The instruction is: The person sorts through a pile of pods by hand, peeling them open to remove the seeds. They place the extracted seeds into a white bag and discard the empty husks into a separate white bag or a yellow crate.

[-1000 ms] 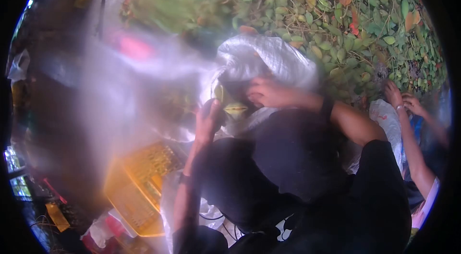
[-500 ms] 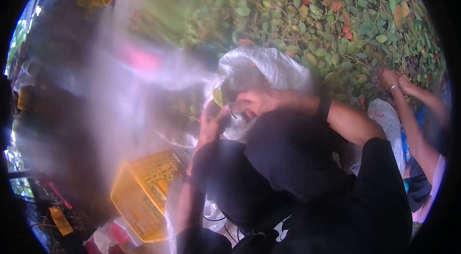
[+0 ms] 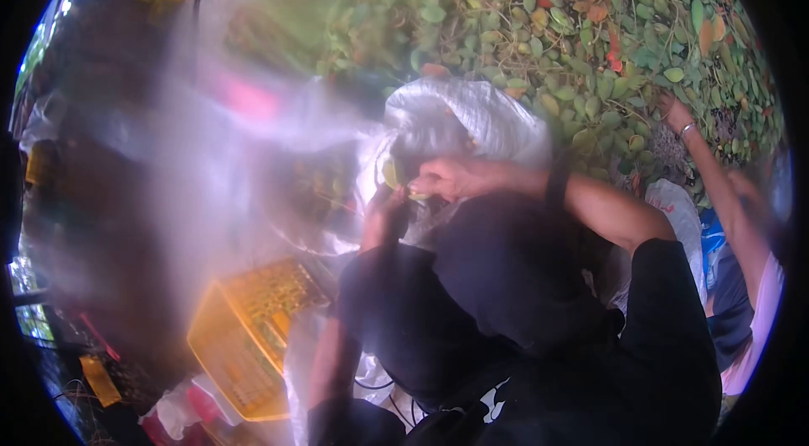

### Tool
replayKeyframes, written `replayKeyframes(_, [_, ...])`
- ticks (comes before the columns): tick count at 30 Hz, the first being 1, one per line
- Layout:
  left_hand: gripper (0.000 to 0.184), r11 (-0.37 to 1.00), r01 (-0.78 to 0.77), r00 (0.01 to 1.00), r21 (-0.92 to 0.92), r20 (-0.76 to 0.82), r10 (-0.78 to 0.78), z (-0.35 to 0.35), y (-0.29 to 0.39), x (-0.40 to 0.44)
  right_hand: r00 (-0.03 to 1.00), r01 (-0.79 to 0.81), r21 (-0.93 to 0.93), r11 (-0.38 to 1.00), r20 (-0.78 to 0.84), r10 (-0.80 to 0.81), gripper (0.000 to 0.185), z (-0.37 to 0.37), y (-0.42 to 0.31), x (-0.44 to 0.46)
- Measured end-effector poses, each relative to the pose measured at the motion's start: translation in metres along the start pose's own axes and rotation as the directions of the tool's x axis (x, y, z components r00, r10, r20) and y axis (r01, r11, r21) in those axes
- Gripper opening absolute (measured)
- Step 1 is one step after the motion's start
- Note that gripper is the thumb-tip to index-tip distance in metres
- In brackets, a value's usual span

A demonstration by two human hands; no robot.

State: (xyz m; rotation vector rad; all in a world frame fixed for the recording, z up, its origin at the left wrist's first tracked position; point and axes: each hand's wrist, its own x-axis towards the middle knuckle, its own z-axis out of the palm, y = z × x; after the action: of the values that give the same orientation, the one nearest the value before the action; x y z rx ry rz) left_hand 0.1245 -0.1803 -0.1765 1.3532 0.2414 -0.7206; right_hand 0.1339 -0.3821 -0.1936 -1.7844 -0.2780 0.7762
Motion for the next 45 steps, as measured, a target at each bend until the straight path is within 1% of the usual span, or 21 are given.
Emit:
replayKeyframes(4, [0.034,0.993,-0.092,0.996,0.074,0.000,0.093,0.006,0.006,0.003,0.972,0.215,-0.040,0.976,-0.087,-0.218,0.030,0.007,0.013,0.013])
replayKeyframes(7, [0.037,0.964,-0.161,0.987,0.211,0.011,0.162,0.011,0.011,0.006,0.973,0.126,-0.074,0.989,-0.187,-0.138,0.026,0.012,0.025,0.021])
replayKeyframes(9, [0.038,0.970,-0.187,0.982,0.155,-0.006,0.190,0.017,0.009,0.006,0.972,0.127,-0.043,0.991,-0.195,-0.133,0.026,0.015,0.039,0.025])
replayKeyframes(11, [0.040,0.891,-0.299,0.946,0.343,-0.015,0.323,0.011,0.007,0.010,0.971,0.139,-0.010,0.990,-0.195,-0.139,0.028,0.018,0.054,0.031])
replayKeyframes(13, [0.037,0.946,-0.205,0.950,0.251,-0.183,0.255,0.006,0.021,0.006,0.984,0.044,0.203,0.978,-0.180,-0.007,0.038,0.012,0.068,0.034])
replayKeyframes(15, [0.034,0.944,-0.302,0.935,0.132,-0.151,0.320,-0.017,0.019,0.016,0.988,0.095,0.225,0.970,-0.143,-0.064,0.043,0.006,0.061,0.024])
replayKeyframes(18, [0.033,0.965,-0.240,0.956,0.103,-0.146,0.254,-0.010,0.035,0.013,0.996,0.082,0.347,0.934,-0.058,-0.066,0.053,0.001,0.026,0.012])
replayKeyframes(21, [0.043,0.966,-0.257,0.959,0.036,-0.116,0.260,0.025,0.045,0.005,0.993,0.117,0.253,0.960,0.000,-0.122,0.048,0.005,-0.011,0.013])
replayKeyframes(22, [0.042,0.962,-0.269,0.957,0.045,-0.098,0.272,0.027,0.041,0.008,0.963,0.257,0.131,0.957,-0.120,-0.242,0.039,0.005,-0.031,0.005])
replayKeyframes(23, [0.042,0.958,-0.282,0.955,0.054,-0.085,0.286,0.027,0.038,0.011,0.961,0.262,0.125,0.957,-0.128,-0.246,0.039,0.004,-0.032,0.002])
replayKeyframes(27, [0.039,0.955,-0.290,0.948,-0.064,-0.156,0.278,0.025,0.029,0.010,0.962,0.237,0.099,0.966,-0.162,-0.219,0.034,0.009,-0.012,0.005])
replayKeyframes(29, [0.039,0.926,-0.275,0.961,-0.258,-0.107,0.256,0.018,0.019,0.016,0.996,0.018,0.433,0.901,-0.086,0.021,0.035,0.007,0.001,0.011])
replayKeyframes(31, [0.038,0.934,-0.273,0.961,-0.229,-0.109,0.254,0.020,0.022,0.015,0.995,0.033,0.406,0.913,-0.100,0.009,0.036,0.008,-0.007,0.010])
replayKeyframes(33, [0.033,0.948,-0.311,0.912,0.064,-0.263,0.316,0.027,0.026,0.010,0.994,0.016,0.304,0.953,-0.110,0.018,0.036,0.010,-0.017,0.009])
replayKeyframes(34, [0.037,0.966,-0.209,0.934,0.153,-0.260,0.244,0.033,0.034,0.006,0.991,0.056,0.311,0.949,-0.136,-0.014,0.035,0.012,-0.019,0.010])
replayKeyframes(35, [0.036,0.914,-0.256,0.915,0.315,-0.226,0.334,0.038,0.040,-0.001,0.991,0.033,0.302,0.953,-0.132,0.007,0.035,0.011,-0.021,0.011])
replayKeyframes(37, [0.037,0.950,-0.260,0.948,0.171,-0.142,0.285,0.029,0.032,0.009,0.981,0.072,0.382,0.922,-0.192,0.003,0.034,0.021,0.018,0.031])
replayKeyframes(38, [0.034,0.964,-0.236,0.957,0.120,-0.141,0.252,0.033,0.035,0.007,0.977,-0.033,0.424,0.905,-0.176,0.118,0.034,0.021,0.018,0.033])
replayKeyframes(39, [0.032,0.940,-0.335,0.942,-0.063,-0.060,0.331,0.018,0.014,0.025,0.979,0.003,0.476,0.880,-0.181,0.095,0.036,0.019,0.009,0.027])
replayKeyframes(42, [0.033,0.935,-0.342,0.940,-0.093,-0.031,0.341,0.023,0.011,0.030,0.968,0.015,0.494,0.869,-0.225,0.112,0.036,0.021,0.040,0.040])
replayKeyframes(45, [0.034,0.911,-0.410,0.898,0.041,-0.159,0.411,0.023,0.015,0.027,0.959,0.018,0.539,0.842,-0.248,0.138,0.040,0.037,0.075,0.054])
